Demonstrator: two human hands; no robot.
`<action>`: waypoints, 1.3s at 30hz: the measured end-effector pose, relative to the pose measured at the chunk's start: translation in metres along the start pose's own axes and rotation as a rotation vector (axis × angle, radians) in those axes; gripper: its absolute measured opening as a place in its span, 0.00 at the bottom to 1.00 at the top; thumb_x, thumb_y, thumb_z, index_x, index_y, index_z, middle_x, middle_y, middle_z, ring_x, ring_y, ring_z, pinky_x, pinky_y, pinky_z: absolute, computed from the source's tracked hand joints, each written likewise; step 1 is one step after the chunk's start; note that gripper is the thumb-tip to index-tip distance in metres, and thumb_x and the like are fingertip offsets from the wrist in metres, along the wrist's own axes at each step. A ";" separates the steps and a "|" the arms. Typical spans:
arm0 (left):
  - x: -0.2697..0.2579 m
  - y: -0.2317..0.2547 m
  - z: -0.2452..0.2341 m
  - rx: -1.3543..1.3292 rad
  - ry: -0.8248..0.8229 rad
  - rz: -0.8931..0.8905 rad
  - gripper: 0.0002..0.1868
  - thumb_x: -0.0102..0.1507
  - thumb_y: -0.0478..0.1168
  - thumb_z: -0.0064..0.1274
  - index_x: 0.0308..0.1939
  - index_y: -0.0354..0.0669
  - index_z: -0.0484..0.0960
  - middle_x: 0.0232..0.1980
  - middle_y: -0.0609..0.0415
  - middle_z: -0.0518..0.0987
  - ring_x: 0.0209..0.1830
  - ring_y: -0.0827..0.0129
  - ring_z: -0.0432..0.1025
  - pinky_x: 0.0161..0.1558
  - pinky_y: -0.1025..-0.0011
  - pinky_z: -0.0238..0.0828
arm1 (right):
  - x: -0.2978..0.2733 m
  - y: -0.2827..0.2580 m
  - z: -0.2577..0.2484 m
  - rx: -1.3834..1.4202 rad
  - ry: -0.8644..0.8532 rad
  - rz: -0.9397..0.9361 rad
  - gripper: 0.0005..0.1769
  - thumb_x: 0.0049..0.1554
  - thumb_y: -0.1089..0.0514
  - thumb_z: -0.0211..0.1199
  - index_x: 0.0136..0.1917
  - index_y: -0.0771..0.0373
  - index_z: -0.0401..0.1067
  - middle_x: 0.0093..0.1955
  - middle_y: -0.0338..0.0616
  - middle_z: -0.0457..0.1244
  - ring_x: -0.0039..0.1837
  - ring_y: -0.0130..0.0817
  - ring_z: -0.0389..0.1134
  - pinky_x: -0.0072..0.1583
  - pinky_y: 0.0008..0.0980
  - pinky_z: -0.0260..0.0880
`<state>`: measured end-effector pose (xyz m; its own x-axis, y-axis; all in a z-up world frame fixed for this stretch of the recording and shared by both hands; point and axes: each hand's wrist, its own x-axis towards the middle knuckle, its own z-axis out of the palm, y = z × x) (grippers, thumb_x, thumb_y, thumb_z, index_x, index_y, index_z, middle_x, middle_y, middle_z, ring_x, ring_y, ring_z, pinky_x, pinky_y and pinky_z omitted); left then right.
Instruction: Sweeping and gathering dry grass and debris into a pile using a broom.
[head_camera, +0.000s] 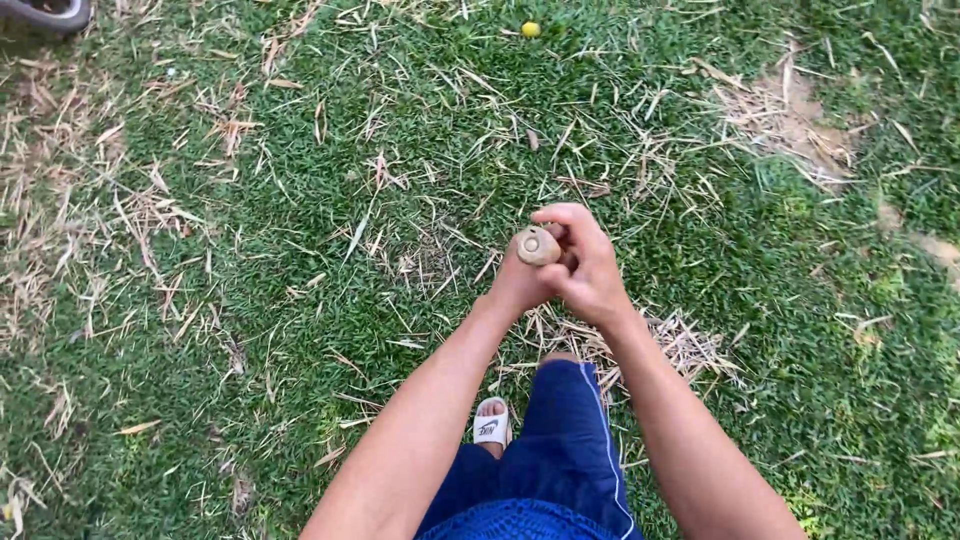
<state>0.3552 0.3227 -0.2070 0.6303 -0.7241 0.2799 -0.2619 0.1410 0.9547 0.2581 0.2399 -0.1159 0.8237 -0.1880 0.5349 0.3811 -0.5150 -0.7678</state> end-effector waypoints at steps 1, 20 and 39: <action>0.001 0.009 -0.008 0.193 -0.051 -0.082 0.10 0.58 0.38 0.59 0.42 0.43 0.81 0.43 0.56 0.82 0.41 0.70 0.76 0.43 0.68 0.76 | -0.008 0.020 0.002 0.073 0.026 0.099 0.26 0.57 0.47 0.67 0.63 0.64 0.69 0.57 0.46 0.64 0.58 0.31 0.67 0.60 0.31 0.69; 0.142 -0.012 -0.191 -0.074 -0.071 -0.327 0.12 0.61 0.47 0.58 0.42 0.44 0.83 0.37 0.55 0.85 0.38 0.73 0.80 0.45 0.69 0.79 | 0.097 0.265 0.146 -0.160 0.028 0.561 0.11 0.54 0.66 0.64 0.52 0.60 0.78 0.45 0.47 0.73 0.48 0.33 0.74 0.51 0.35 0.74; 0.298 -0.118 -0.322 -0.335 -0.143 0.085 0.17 0.65 0.39 0.62 0.53 0.41 0.72 0.51 0.59 0.73 0.51 0.74 0.72 0.52 0.71 0.77 | 0.418 0.138 0.225 -0.244 0.272 0.153 0.19 0.57 0.49 0.75 0.49 0.64 0.72 0.40 0.38 0.67 0.41 0.26 0.68 0.45 0.30 0.71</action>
<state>0.8087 0.3075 -0.2042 0.5022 -0.7840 0.3649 -0.0405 0.4002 0.9155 0.7498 0.2788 -0.0777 0.7092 -0.4758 0.5203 0.1250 -0.6414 -0.7569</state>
